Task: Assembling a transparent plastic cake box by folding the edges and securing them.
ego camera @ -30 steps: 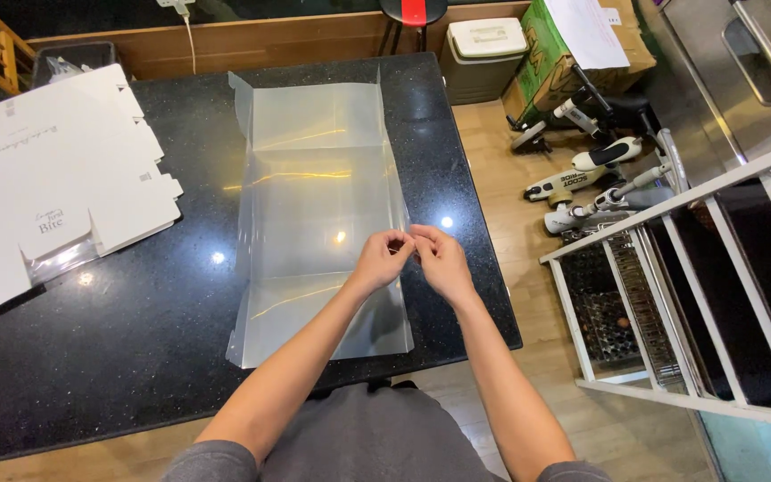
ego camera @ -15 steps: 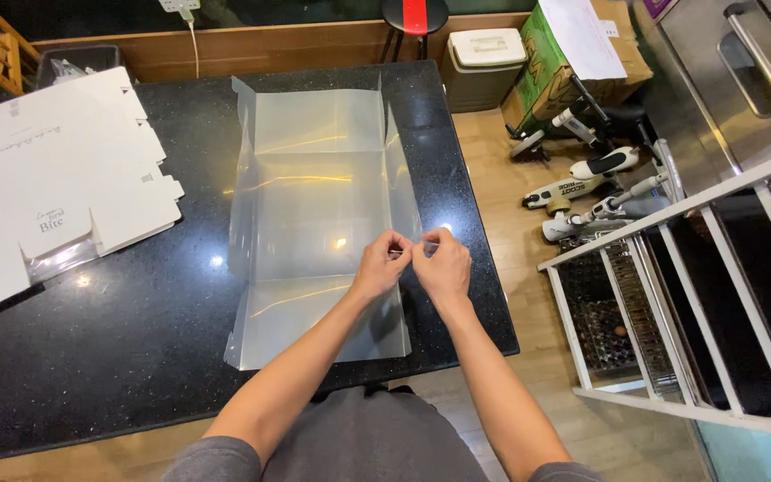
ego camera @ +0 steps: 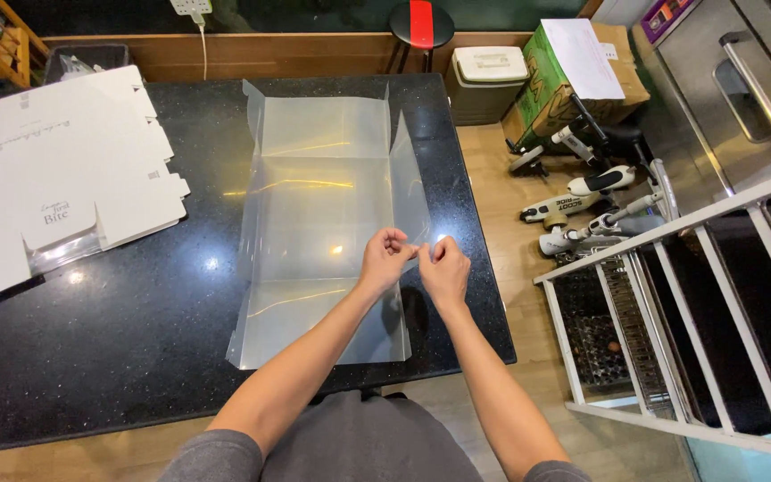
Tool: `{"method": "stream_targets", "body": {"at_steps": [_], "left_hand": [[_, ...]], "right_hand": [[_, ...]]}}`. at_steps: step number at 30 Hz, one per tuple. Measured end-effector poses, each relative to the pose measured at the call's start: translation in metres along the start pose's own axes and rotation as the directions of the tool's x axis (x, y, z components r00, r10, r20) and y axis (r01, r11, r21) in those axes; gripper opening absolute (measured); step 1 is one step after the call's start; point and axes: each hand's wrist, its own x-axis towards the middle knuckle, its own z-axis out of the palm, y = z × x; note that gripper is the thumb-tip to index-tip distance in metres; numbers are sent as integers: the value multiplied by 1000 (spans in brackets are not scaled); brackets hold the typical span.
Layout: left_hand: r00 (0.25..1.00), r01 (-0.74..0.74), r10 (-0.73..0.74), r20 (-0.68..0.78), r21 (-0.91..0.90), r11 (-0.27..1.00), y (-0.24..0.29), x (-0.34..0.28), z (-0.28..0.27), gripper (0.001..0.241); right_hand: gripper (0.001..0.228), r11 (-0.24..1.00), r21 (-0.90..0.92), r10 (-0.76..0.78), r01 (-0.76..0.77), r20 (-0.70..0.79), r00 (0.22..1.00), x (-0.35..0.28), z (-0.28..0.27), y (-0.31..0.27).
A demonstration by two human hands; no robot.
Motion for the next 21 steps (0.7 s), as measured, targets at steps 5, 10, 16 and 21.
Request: {"method": "stream_targets", "body": {"at_steps": [5,10,16,21], "left_hand": [[996,61,-67,-64,-95,994,-6,3,1,24],[979,146,-171,-114,-204,968,-60,32,-11,30],[909,292,-374,-187,-356,888,-50,52,-9,26],[997,73,-67,35,-181,981,-87,61,-25,24]], "right_hand": [[37,999,-42,-2,0,-47,999,-2,10,6],[37,997,11,82,-82,-65,995,-7,25,5],[40,998,35,55,-55,-11,998,-12,41,9],[42,988,120,106,-94,-102,989,-14,47,24]]}}
